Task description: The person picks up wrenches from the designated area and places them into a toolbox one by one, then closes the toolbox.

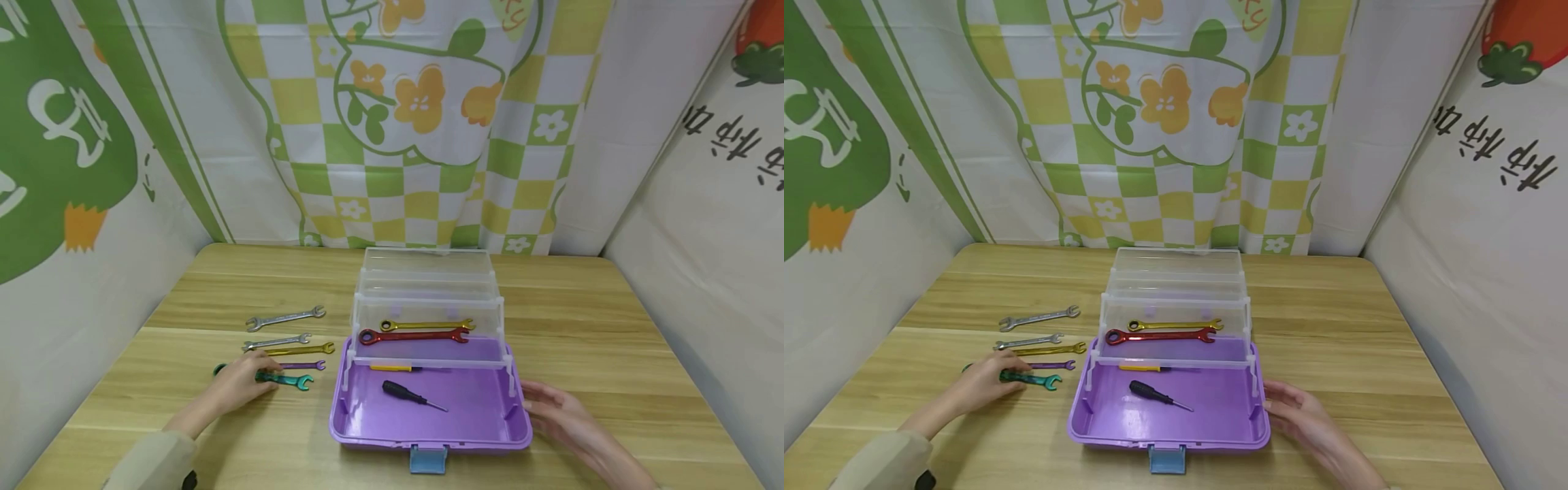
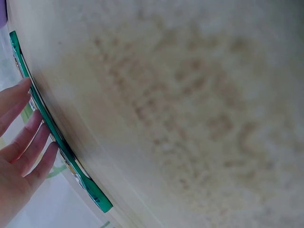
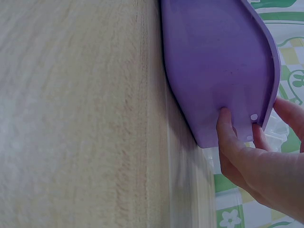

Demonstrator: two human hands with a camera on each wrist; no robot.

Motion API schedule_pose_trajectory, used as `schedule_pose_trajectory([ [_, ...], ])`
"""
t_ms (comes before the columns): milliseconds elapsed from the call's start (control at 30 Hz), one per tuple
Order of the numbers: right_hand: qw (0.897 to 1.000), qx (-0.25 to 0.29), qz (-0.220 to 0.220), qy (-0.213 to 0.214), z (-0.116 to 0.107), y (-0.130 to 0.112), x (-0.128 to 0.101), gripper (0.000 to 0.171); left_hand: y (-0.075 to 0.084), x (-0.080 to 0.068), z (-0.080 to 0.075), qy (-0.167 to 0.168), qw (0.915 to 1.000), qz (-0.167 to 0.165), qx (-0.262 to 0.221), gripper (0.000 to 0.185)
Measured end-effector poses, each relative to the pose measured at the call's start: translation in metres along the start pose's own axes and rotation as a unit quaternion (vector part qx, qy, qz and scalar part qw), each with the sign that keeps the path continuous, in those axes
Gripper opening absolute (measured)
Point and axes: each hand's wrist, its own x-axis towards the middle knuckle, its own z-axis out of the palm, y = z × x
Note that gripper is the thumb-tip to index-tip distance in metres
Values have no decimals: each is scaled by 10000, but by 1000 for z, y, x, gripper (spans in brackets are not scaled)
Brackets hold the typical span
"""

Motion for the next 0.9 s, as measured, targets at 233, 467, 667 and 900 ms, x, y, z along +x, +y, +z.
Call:
schedule_pose_trajectory([
  [233, 9998, -117, 121, 125, 1, -1, 0, 51, -1, 1, 0, -67, 9999, -3, 132, 19],
  [467, 9995, -216, 155, 196, 3, -2, 0, 56, -2, 1, 0, -76, 9999, 61, 100, 16],
  [667, 9993, -241, 162, 229, 3, -1, 0, 57, -2, 2, 0, -27, 9999, 119, 32, 16],
  [900, 9992, -264, 155, 257, 2, -1, 0, 55, -6, 4, 2, -59, 9996, 243, -139, 15],
])
